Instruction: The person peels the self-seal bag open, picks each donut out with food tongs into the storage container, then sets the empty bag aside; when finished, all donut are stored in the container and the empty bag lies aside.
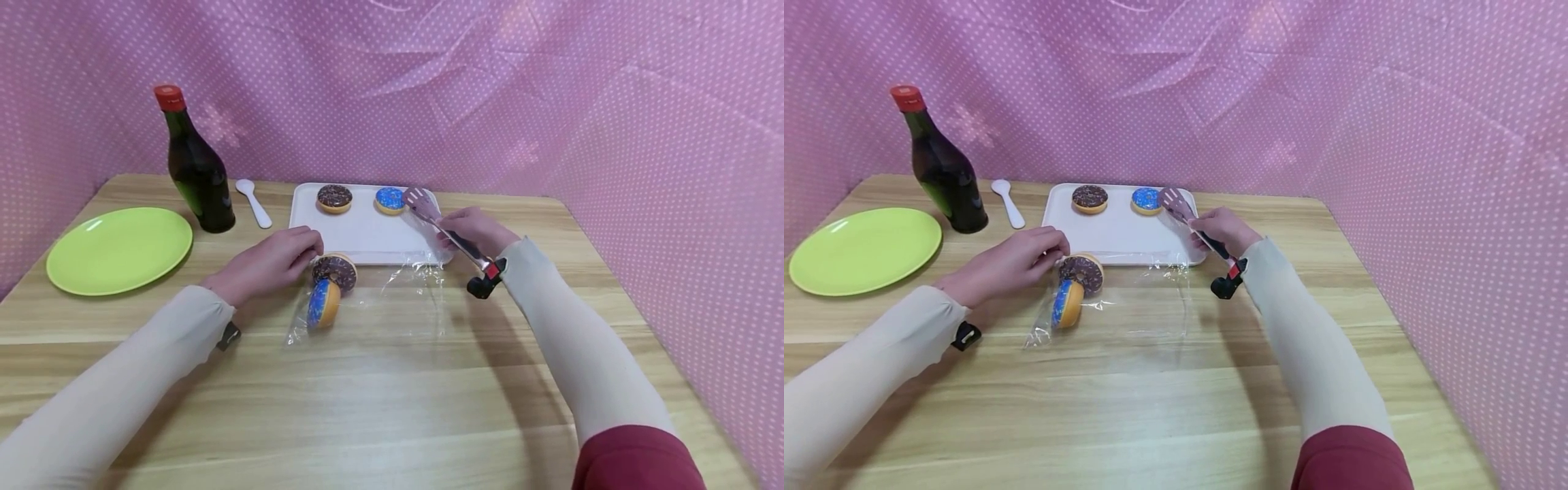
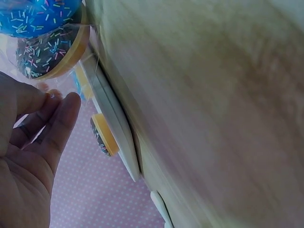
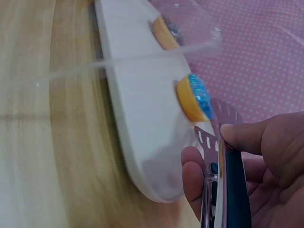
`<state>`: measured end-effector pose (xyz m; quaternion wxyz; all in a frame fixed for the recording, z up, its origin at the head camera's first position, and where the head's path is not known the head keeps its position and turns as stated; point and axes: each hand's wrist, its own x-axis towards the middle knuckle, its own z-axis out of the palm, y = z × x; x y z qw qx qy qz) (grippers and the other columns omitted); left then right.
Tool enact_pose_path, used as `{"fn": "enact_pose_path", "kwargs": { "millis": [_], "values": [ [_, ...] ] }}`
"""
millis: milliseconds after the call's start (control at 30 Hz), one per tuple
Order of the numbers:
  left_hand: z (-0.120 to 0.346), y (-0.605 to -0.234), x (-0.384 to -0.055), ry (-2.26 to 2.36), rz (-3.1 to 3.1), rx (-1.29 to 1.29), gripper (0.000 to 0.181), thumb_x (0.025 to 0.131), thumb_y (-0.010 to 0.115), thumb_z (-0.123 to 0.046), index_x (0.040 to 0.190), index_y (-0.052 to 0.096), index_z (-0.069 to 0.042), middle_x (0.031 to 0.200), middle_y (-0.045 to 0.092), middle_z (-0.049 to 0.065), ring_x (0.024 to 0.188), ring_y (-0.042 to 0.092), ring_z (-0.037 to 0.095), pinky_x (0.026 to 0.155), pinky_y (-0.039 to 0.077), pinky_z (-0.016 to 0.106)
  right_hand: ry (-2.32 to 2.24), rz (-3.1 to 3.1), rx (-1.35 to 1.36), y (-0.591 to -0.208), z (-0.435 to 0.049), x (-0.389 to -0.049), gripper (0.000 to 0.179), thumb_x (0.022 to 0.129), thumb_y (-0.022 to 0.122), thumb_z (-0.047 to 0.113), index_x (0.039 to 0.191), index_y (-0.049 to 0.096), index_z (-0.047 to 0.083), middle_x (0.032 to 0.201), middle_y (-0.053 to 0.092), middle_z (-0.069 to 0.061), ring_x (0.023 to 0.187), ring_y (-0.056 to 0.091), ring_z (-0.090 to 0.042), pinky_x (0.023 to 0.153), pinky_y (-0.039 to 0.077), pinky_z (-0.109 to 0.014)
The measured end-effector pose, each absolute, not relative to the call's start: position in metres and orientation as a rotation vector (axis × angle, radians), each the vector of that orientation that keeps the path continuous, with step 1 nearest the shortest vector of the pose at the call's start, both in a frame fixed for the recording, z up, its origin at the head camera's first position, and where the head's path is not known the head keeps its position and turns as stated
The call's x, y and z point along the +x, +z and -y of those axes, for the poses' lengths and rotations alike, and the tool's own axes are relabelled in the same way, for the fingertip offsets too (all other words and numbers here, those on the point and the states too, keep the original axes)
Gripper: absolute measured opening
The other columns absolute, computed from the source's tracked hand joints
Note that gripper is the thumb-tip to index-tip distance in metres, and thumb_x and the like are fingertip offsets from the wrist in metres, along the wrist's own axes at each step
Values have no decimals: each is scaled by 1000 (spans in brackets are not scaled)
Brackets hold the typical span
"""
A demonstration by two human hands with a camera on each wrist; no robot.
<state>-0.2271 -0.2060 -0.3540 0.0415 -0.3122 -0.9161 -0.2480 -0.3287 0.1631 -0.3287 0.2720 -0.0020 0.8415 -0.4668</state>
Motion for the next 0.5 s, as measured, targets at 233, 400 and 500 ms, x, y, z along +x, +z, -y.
{"fn": "enact_pose_path", "kwargs": {
  "millis": [233, 400, 500],
  "values": [
    [206, -353, -227, -766, 2806, -953, 12, 100, 59, 4, 100, 64, -7, 97, 65, 6, 88, 59, 19, 81, 54, 39, -1282, -2330, -106, -300, -184, -309, 48, 109, 54, 20, 147, 51, -9, 119, 69, -16, 83, 69, -10, 84, 60, -24],
    [207, -352, -226, -773, 2821, -951, 13, 100, 58, 3, 101, 65, -7, 98, 66, 6, 89, 59, 19, 82, 54, 40, -1143, -2383, -240, -275, -206, -282, 48, 109, 55, 23, 150, 50, -2, 123, 70, -14, 87, 69, -9, 86, 58, -25],
    [208, -352, -226, -778, 2822, -952, 13, 101, 58, 3, 100, 65, -7, 98, 66, 6, 89, 59, 19, 82, 54, 40, -1026, -2404, -308, -263, -220, -264, 46, 108, 56, 24, 148, 55, 2, 121, 73, -11, 89, 70, -14, 90, 56, -29]
  ]
}}
